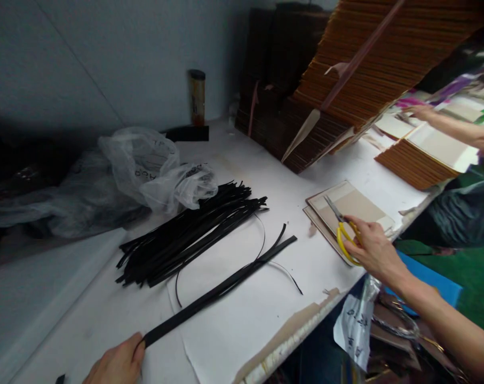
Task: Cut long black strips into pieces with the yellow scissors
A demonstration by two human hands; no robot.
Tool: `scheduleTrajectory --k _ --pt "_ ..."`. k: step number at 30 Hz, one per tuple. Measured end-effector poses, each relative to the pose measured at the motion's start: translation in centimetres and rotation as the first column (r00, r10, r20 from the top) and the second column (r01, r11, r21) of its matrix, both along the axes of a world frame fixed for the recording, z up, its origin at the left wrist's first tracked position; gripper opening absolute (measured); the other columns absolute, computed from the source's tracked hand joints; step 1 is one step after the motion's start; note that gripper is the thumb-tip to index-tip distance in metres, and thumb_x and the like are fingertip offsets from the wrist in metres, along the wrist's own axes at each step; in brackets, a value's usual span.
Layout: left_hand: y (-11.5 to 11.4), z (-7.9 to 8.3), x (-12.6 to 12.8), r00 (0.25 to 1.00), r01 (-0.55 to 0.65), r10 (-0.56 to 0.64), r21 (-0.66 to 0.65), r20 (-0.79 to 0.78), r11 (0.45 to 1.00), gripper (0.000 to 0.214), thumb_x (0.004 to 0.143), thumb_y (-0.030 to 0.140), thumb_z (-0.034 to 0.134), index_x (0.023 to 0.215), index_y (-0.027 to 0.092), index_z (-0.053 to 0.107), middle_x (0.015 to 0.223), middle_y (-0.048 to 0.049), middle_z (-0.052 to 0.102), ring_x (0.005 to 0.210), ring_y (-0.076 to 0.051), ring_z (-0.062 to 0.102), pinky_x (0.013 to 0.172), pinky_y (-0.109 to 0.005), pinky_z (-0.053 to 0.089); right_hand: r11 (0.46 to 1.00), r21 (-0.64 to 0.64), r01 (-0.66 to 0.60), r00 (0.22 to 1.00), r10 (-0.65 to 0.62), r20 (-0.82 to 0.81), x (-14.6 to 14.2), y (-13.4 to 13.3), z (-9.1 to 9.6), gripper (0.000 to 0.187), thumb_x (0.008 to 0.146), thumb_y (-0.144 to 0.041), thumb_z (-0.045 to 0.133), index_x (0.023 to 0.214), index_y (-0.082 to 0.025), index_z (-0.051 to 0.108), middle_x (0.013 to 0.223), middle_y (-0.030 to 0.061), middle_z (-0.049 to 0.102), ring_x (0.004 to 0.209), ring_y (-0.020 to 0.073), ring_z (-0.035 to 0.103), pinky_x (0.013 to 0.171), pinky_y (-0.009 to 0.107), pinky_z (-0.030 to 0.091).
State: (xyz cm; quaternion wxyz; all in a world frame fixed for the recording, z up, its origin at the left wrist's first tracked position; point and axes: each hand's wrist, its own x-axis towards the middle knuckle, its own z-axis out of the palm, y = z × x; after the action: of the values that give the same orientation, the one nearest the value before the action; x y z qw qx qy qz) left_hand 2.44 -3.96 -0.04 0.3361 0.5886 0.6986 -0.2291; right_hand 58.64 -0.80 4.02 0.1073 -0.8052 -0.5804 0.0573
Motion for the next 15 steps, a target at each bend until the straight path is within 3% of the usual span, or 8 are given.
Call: scheduleTrajectory --k 2,3,4,6,8,10,12,15 --pt "-0.1 0.3 0.1 1.0 0.024 -0.024 0.004 0.017 1.0 0.038 0.09 0.025 0.025 0.095 0.022 0.063 0.096 -0.0089 0.072 0.095 -0.026 0.067 0.084 -0.035 0.047 0.991 0.086 0.105 0.962 -0.079 -0.263 -2.0 -1.7 1.5 0.055 0.08 -0.042 0.053 0.13 -0.018 0.05 0.096 0.0115 0.049 0.077 0.0214 0.052 0.071 0.035 0.041" --pt "-0.1 0.5 0.2 0.999 0.038 -0.038 0.008 0.021 0.999 0.039 0.09 0.024 0.025 0.094 0.021 0.063 0.096 -0.01 0.072 0.096 -0.026 0.066 0.084 -0.035 0.047 0.983 0.072 0.168 0.901 -0.124 -0.416 -3.5 -2.7 2.2 0.059 0.077 -0.049 0.057 0.128 -0.02 0.051 0.096 0.0106 0.05 0.075 0.0206 0.051 0.065 0.032 0.041" --pt "-0.1 0.7 0.3 0.999 0.051 -0.051 0.013 0.019 0.999 0.038 0.09 0.023 0.025 0.093 0.02 0.063 0.096 -0.011 0.071 0.097 -0.027 0.066 0.084 -0.035 0.046 0.974 0.015 0.225 0.792 -0.174 -0.586 -5.4 -3.8 2.7 0.065 0.071 -0.054 0.064 0.126 -0.022 0.052 0.094 0.009 0.05 0.07 0.0184 0.05 0.058 0.029 0.039" --pt "0.0 1.1 0.5 0.998 0.067 -0.067 0.025 0.008 0.997 0.038 0.09 0.022 0.025 0.091 0.019 0.063 0.094 -0.0128 0.071 0.096 -0.027 0.066 0.081 -0.035 0.046 0.942 -0.16 0.295 0.459 -0.286 -0.841 -9.9 -6.2 3.3 0.077 0.057 -0.054 0.079 0.123 -0.025 0.053 0.087 0.0047 0.049 0.06 0.0126 0.044 0.05 0.023 0.034" --pt "0.1 1.4 0.7 0.998 0.063 -0.063 0.042 0.001 0.997 0.037 0.09 0.022 0.026 0.089 0.018 0.062 0.092 -0.0139 0.071 0.093 -0.027 0.067 0.078 -0.035 0.047 0.913 -0.336 0.231 0.139 -0.373 -0.917 -15.1 -8.8 3.3 0.08 0.059 -0.054 0.081 0.126 -0.027 0.049 0.074 -0.0003 0.043 0.055 0.0091 0.038 0.048 0.019 0.03" --pt "0.1 1.8 0.8 0.999 0.044 -0.045 0.062 0.008 0.997 0.035 0.088 0.022 0.028 0.086 0.017 0.063 0.093 -0.0155 0.071 0.093 -0.028 0.066 0.078 -0.035 0.046 0.892 -0.441 0.096 -0.071 -0.436 -0.897 -20.3 -11.2 2.7 0.074 0.071 -0.063 0.07 0.132 -0.03 0.043 0.071 -0.0011 0.042 0.055 0.0089 0.039 0.05 0.019 0.032" --pt "0.2 2.2 0.8 0.999 0.025 -0.028 0.08 0.031 0.996 0.034 0.087 0.021 0.031 0.085 0.015 0.065 0.095 -0.0182 0.07 0.095 -0.029 0.066 0.078 -0.036 0.046 0.879 -0.464 -0.11 -0.156 -0.476 -0.865 -25.0 -13.3 1.9 0.074 0.073 -0.071 0.062 0.131 -0.027 0.046 0.066 -0.0021 0.039 0.05 0.008 0.034 0.047 0.019 0.029" --pt "0.3 2.2 0.3 0.998 0.011 -0.016 0.079 0.063 0.997 0.033 0.085 0.021 0.035 0.088 0.013 0.066 0.097 -0.0198 0.07 0.097 -0.03 0.065 0.079 -0.036 0.045 0.833 -0.434 -0.342 -0.116 -0.496 -0.861 -30.2 -15.2 0.5 0.072 0.069 -0.076 0.061 0.118 -0.024 0.056 0.061 -0.0021 0.036 0.048 0.0089 0.033 0.047 0.021 0.031"
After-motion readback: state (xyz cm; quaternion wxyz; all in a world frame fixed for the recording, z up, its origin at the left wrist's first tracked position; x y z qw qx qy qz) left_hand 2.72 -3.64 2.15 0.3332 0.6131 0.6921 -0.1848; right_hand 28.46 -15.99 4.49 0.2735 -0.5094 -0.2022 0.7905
